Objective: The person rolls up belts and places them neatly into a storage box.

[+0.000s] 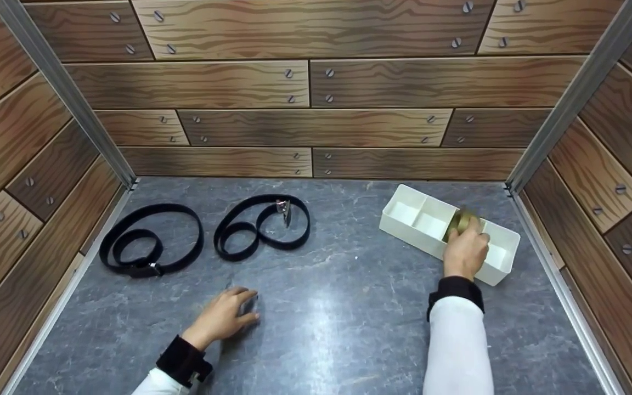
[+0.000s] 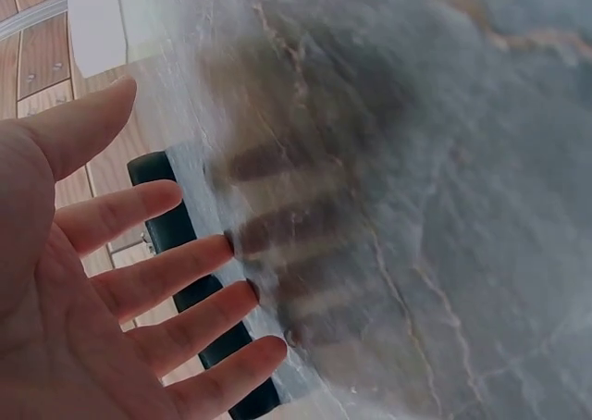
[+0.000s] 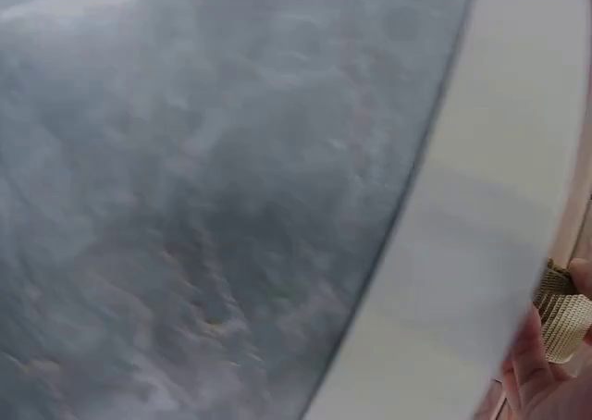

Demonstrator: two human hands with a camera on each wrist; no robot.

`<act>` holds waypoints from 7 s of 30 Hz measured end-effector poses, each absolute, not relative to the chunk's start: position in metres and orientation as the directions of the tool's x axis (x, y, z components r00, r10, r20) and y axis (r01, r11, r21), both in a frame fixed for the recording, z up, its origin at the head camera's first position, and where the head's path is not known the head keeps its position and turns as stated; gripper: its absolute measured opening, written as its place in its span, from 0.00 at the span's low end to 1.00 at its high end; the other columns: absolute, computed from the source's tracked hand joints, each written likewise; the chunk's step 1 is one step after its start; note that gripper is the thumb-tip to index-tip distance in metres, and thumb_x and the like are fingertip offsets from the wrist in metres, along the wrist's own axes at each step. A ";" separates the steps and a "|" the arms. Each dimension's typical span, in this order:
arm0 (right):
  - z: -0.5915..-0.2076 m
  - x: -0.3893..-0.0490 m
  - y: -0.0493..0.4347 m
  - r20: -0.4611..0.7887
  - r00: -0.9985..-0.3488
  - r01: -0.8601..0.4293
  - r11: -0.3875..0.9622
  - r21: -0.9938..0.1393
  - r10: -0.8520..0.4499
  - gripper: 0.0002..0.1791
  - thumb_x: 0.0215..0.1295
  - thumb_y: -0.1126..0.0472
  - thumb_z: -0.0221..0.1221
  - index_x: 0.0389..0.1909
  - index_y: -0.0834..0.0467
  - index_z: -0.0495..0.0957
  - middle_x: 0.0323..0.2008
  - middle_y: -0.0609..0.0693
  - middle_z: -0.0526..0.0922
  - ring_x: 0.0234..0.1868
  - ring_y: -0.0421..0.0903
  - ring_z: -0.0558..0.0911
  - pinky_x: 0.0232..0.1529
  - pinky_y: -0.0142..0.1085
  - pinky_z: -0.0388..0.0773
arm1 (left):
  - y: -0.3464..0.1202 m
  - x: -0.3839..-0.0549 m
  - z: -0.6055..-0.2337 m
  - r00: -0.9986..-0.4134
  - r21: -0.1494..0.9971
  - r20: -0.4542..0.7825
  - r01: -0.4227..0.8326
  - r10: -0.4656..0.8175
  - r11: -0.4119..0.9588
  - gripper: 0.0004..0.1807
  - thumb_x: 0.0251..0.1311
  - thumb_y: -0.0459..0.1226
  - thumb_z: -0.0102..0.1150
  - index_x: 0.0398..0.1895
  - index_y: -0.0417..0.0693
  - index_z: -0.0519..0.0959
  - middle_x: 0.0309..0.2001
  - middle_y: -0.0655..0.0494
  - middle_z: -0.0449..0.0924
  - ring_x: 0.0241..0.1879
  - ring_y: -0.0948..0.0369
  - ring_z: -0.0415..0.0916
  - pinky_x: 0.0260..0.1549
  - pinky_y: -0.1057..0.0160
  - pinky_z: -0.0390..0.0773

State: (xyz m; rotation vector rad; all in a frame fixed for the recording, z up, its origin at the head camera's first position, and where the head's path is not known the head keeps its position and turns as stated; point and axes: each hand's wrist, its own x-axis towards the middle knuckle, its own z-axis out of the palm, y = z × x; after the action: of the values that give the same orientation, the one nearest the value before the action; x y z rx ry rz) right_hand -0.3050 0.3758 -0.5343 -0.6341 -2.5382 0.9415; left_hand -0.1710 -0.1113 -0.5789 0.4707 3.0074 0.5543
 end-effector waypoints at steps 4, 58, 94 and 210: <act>-0.543 -0.304 0.372 0.208 -0.836 0.260 0.700 -0.665 0.508 0.27 0.69 0.63 0.53 0.67 0.65 0.64 0.50 0.78 0.70 0.54 0.74 0.70 0.55 0.62 0.64 | -0.112 -0.171 -0.579 -0.951 0.357 0.013 0.292 0.308 0.887 0.27 0.59 0.50 0.65 0.57 0.44 0.79 0.54 0.41 0.77 0.54 0.42 0.74 0.51 0.40 0.72; -0.536 -0.300 0.361 0.148 -0.895 0.299 0.812 -0.502 0.421 0.29 0.67 0.59 0.55 0.65 0.68 0.62 0.50 0.79 0.64 0.56 0.75 0.64 0.48 0.66 0.68 | -0.111 -0.168 -0.581 -0.945 0.330 0.055 0.323 0.324 0.887 0.24 0.56 0.43 0.66 0.55 0.44 0.80 0.54 0.40 0.77 0.53 0.41 0.74 0.49 0.41 0.74; -0.567 -0.280 0.113 -0.097 -0.869 -0.448 0.854 -0.265 -0.485 0.43 0.63 0.60 0.63 0.77 0.51 0.53 0.76 0.58 0.49 0.62 0.64 0.72 0.53 0.54 0.74 | -0.113 -0.225 -0.575 -0.952 0.148 0.193 0.268 0.238 0.952 0.34 0.59 0.47 0.67 0.61 0.31 0.72 0.55 0.35 0.73 0.58 0.41 0.72 0.51 0.46 0.75; -0.580 -0.209 0.088 0.055 -0.846 -0.504 0.761 -0.409 -0.530 0.18 0.72 0.57 0.54 0.54 0.67 0.75 0.42 0.61 0.79 0.43 0.58 0.81 0.44 0.50 0.78 | -0.092 -0.156 -0.567 -0.820 0.208 0.185 0.571 0.541 0.794 0.05 0.53 0.43 0.69 0.29 0.53 0.86 0.28 0.58 0.82 0.29 0.56 0.81 0.29 0.55 0.75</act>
State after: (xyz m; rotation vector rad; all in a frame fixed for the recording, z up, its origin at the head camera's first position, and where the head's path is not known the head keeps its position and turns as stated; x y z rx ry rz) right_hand -0.2089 0.0876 -0.5799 0.8839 -3.0074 0.6694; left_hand -0.1560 -0.0916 -0.5665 0.9600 3.0848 0.4181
